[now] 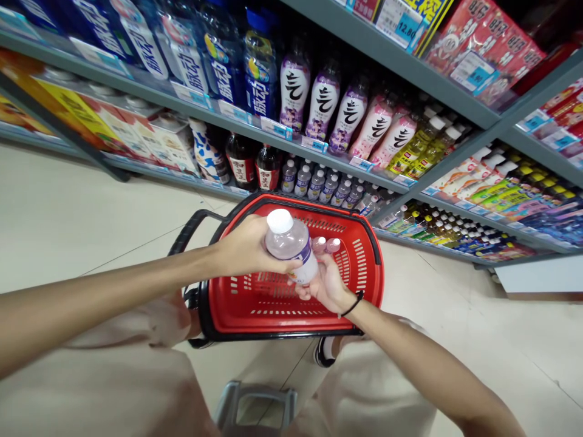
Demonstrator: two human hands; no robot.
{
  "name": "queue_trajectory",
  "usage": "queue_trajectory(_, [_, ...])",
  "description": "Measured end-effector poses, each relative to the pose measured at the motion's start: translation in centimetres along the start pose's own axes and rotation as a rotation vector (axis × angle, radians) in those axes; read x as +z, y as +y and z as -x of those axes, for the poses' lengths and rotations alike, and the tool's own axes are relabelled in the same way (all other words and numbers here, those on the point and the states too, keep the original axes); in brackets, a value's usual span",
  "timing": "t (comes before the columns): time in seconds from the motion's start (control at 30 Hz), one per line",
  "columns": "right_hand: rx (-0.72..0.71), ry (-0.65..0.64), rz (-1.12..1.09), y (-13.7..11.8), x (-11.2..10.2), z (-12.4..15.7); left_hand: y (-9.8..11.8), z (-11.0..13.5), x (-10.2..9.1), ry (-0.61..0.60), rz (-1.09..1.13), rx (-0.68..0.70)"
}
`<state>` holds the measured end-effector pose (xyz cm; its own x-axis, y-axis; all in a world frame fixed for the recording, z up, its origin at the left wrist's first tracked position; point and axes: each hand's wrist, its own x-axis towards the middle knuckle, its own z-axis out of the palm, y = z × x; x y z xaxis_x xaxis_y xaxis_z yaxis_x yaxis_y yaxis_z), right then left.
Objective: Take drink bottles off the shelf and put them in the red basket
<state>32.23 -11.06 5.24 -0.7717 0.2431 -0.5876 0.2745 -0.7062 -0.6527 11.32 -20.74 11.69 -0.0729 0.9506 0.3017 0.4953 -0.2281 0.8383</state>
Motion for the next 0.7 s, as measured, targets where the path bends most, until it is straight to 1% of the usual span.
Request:
queue_trajectory(0.1, [-0.012,0.039,-0.079,-0.3,0.5,0.1,0.0,-0.2,-0.3,0.022,0.070,-0.071])
queue_trajectory(0.23, [-0.078,0.170,-0.118,-1.4,2.2,0.7,-0.2,-0.5,-1.0,0.092,0.092,-0.163])
queue_trajectory(0.3, [-0.108,0.228,-0.118,-1.9,2.9,0.9,-0.5,-0.4,-1.3,0.078,0.129,-0.226])
queue_trajectory(0.37, [-0.117,0.251,-0.108,-2.2,3.2,1.0,-0.8,-0.3,-1.6,0.071,0.163,-0.277])
queue_trajectory(0.43, [-0.114,0.243,-0.100,-2.2,3.0,0.9,-1.1,-0.2,-1.7,0.104,0.166,-0.276])
queue_trajectory(0.53, [-0.105,0.226,-0.074,-2.0,2.4,0.7,-1.6,0.0,-1.9,0.151,0.159,-0.226])
queue_trajectory(0.63, [-0.086,0.224,-0.028,-2.0,2.0,0.7,-1.8,0.0,-1.8,0.125,0.176,-0.211])
queue_trajectory(0.7, [-0.095,0.262,-0.006,-2.3,1.9,1.0,-1.9,-0.2,-1.8,0.113,0.210,-0.195])
